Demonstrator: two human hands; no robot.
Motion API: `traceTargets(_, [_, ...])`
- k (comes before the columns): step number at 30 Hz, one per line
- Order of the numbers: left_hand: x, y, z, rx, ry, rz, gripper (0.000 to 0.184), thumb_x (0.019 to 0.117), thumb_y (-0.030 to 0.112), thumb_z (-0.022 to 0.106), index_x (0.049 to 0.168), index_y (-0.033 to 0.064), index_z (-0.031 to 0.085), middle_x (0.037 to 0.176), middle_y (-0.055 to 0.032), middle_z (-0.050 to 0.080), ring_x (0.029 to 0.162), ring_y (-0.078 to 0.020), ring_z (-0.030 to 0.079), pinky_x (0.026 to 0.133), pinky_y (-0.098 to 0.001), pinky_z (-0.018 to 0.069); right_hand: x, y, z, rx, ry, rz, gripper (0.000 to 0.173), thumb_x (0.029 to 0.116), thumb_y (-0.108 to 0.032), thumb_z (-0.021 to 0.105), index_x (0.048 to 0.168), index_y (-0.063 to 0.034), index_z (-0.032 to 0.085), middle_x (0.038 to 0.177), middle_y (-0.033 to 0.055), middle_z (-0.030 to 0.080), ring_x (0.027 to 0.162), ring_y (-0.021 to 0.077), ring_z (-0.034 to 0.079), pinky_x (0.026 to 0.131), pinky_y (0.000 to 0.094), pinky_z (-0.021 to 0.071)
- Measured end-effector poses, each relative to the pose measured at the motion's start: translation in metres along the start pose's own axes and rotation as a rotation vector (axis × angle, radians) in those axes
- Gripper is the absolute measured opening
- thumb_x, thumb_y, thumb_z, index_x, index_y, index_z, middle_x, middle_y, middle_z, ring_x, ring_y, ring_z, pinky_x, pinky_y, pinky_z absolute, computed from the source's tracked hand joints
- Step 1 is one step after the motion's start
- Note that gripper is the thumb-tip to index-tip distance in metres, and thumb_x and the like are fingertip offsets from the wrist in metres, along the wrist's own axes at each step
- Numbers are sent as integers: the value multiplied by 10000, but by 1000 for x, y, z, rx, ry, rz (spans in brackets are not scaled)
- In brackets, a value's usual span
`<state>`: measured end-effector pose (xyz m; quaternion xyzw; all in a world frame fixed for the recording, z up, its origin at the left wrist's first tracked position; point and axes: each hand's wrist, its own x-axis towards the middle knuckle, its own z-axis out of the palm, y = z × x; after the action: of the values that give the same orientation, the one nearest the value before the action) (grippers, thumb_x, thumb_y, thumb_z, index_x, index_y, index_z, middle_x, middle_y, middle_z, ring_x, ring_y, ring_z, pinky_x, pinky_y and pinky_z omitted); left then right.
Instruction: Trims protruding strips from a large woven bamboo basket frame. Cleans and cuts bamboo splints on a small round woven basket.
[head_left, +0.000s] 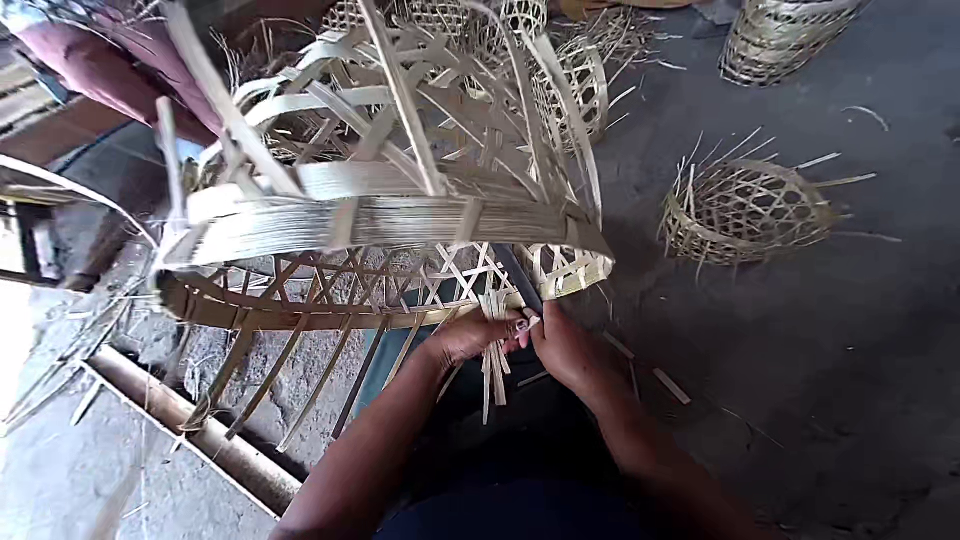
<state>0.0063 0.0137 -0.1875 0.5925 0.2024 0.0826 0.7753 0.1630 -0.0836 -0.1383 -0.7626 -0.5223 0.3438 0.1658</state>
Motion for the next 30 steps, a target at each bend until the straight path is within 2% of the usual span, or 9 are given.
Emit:
traceTargets(4, [-6, 1, 8, -29, -29, 27, 216, 1059, 206, 495, 948, 119, 659, 771, 73, 631, 694, -31, 596, 674, -209, 513, 8, 17, 3, 142, 30, -75, 401, 1108, -298, 426, 1301, 43, 512, 1029, 189, 668, 1001, 295, 681, 926, 471, 533])
traceTargets(7, [-21, 8, 6, -55, 22, 175, 226, 1037, 313, 573, 1101, 120, 671, 761, 108, 593, 671, -4, 559, 651, -188, 492, -4, 20, -7, 141, 125, -118, 420, 1102, -311, 424, 1326, 26, 532, 997, 195, 673, 934, 309, 682, 875, 491, 538])
traceTargets(9, [-33, 24, 5, 42, 200, 166, 190, 1028, 223, 565, 1072, 90, 692, 649, 117, 540, 544, 16, 496, 540, -155, 442, -16, 17, -23, 71, 178, -114, 443, 1103, -322, 427, 1365, 24, 521, 979, 217, 678, 931, 359, 686, 854, 538, 537])
traceTargets(11, [-37, 38, 5, 196, 392, 44, 199, 1040, 147, 536, 1046, 52, 711, 619, 67, 545, 522, -22, 499, 532, -186, 445, -25, 17, -36, 5, 220, -108, 442, 1103, -334, 437, 1374, 7, 511, 958, 225, 678, 916, 388, 690, 829, 574, 538])
traceTargets(14, [-27, 43, 6, 421, 385, -159, 274, 1077, 214, 501, 1121, 56, 721, 940, 0, 769, 865, -68, 706, 830, -322, 558, -32, 12, -48, -78, 223, -116, 449, 1107, -349, 427, 1401, -17, 496, 954, 229, 684, 911, 400, 695, 823, 589, 537])
traceTargets(17, [-14, 41, 13, 304, 277, -183, 287, 1088, 197, 480, 1121, 25, 708, 1076, -22, 769, 1035, -73, 709, 963, -318, 548, -34, 8, -46, -108, 250, -153, 431, 1105, -338, 434, 1376, -14, 520, 909, 219, 685, 865, 395, 698, 782, 573, 546])
traceTargets(19, [-7, 33, 11, 96, 251, -130, 296, 1097, 192, 444, 1112, 21, 685, 953, -26, 768, 887, -76, 717, 811, -269, 568, -32, 9, -45, -98, 266, -159, 449, 1104, -333, 432, 1419, -19, 497, 936, 219, 694, 877, 392, 700, 795, 570, 551])
traceTargets(22, [0, 16, 4, -124, 242, -33, 199, 1065, 146, 478, 971, 95, 646, 746, 63, 609, 659, -27, 573, 641, -187, 499, -29, 13, -46, -104, 276, -150, 456, 1104, -328, 433, 1418, -6, 503, 949, 231, 695, 897, 405, 701, 813, 574, 548])
traceTargets(30, [1, 3, 9, -179, 319, 61, 175, 1049, 110, 496, 960, 84, 644, 740, 61, 581, 662, -28, 550, 663, -185, 488, -23, 16, -37, -51, 320, -180, 440, 1099, -324, 443, 1375, 4, 543, 926, 219, 690, 876, 381, 700, 791, 563, 550])
